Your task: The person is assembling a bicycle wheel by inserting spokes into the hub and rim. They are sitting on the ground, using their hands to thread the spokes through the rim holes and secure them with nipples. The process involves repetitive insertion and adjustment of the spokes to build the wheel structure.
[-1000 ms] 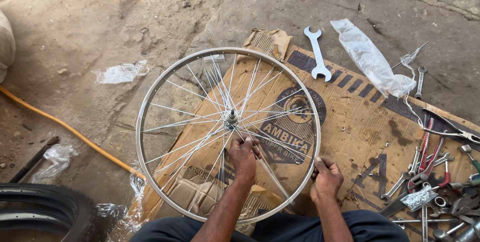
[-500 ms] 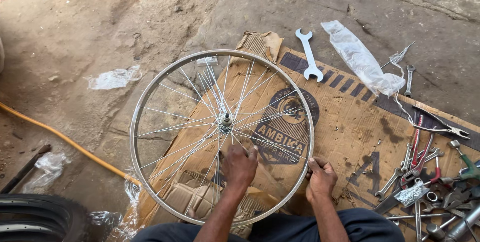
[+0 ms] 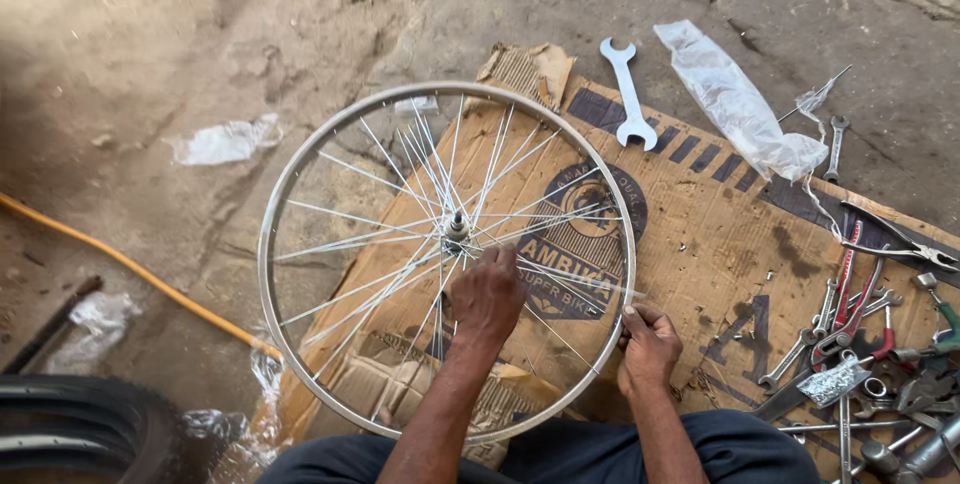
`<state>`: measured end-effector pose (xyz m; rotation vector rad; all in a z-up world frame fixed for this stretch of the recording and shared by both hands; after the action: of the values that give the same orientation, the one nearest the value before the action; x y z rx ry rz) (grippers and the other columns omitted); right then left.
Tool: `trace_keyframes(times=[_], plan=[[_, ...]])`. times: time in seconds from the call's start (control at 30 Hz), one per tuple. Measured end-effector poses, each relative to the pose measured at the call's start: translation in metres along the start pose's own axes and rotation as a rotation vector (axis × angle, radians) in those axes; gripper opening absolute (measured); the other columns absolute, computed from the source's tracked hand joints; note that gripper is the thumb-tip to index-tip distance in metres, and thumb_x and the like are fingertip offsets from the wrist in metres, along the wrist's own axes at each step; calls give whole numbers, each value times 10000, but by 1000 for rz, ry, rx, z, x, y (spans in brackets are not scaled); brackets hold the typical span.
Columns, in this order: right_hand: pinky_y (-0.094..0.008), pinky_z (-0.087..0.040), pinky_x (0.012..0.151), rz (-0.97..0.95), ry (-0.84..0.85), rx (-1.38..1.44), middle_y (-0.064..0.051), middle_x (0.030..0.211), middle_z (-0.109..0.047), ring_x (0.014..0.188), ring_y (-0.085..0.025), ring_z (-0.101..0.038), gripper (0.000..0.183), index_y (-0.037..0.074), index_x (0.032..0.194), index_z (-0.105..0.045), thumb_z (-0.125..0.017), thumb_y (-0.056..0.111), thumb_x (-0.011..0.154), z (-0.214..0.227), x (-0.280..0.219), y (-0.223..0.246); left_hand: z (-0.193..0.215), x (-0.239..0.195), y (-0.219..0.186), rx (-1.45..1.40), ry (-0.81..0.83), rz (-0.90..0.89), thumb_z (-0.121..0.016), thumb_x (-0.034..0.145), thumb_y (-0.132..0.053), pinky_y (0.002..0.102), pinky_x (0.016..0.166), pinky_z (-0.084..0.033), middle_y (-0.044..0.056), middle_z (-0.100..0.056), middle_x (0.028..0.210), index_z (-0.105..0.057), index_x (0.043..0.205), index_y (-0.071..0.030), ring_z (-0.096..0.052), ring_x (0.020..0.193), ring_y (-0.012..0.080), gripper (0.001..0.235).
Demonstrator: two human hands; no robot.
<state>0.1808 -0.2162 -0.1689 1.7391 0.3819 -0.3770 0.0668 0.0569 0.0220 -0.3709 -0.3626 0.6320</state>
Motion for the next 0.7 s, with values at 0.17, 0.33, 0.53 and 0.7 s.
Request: trace_keyframes(times=[0.17,0.33,0.53,0.7], plan=[[-229,-465,545,7,-15,-40,-33,804,-671,604,-93,-565,90,22,976,-655,-708,5,905,6,4,-3,-10,-32,20,-461,33,199,-647,870,-74,426,530,-512,124,-703,771,-696,875,-55,-639,632,261,54],[-226,-460,561,26,23,-2,-21,796,-639,618,-87,-560,88,34,993,-657,-717,20,930,0,8,-5,-48,-87,60,-1400,-204,858,-640,902,17,331,532,-577,167,-657,817,-572,1021,15,-641,604,202,137],[-242,-459,552,6,8,-23,-25,807,-668,616,-99,-566,85,28,976,-652,-715,24,918,-2,-1,1,-39,-72,51,-1130,-165,851,-610,820,51,260,484,-537,11,-595,1060,-477,1298,-63,-625,623,95,509],[-246,-472,562,10,12,-6,-35,815,-666,630,-105,-578,99,25,982,-667,-731,19,907,0,6,1,-73,-84,59,-1239,38,936,-644,965,-139,287,436,-384,59,-656,790,-607,1156,-37,-441,523,135,219]])
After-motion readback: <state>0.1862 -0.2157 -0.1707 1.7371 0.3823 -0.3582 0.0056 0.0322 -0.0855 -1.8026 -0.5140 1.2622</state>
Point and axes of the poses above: each hand's wrist, its own x-axis towards the middle knuckle, its own z-axis out of the back of the hand, y = z × x, the point moved 9 cm from there along x, towards the middle knuckle
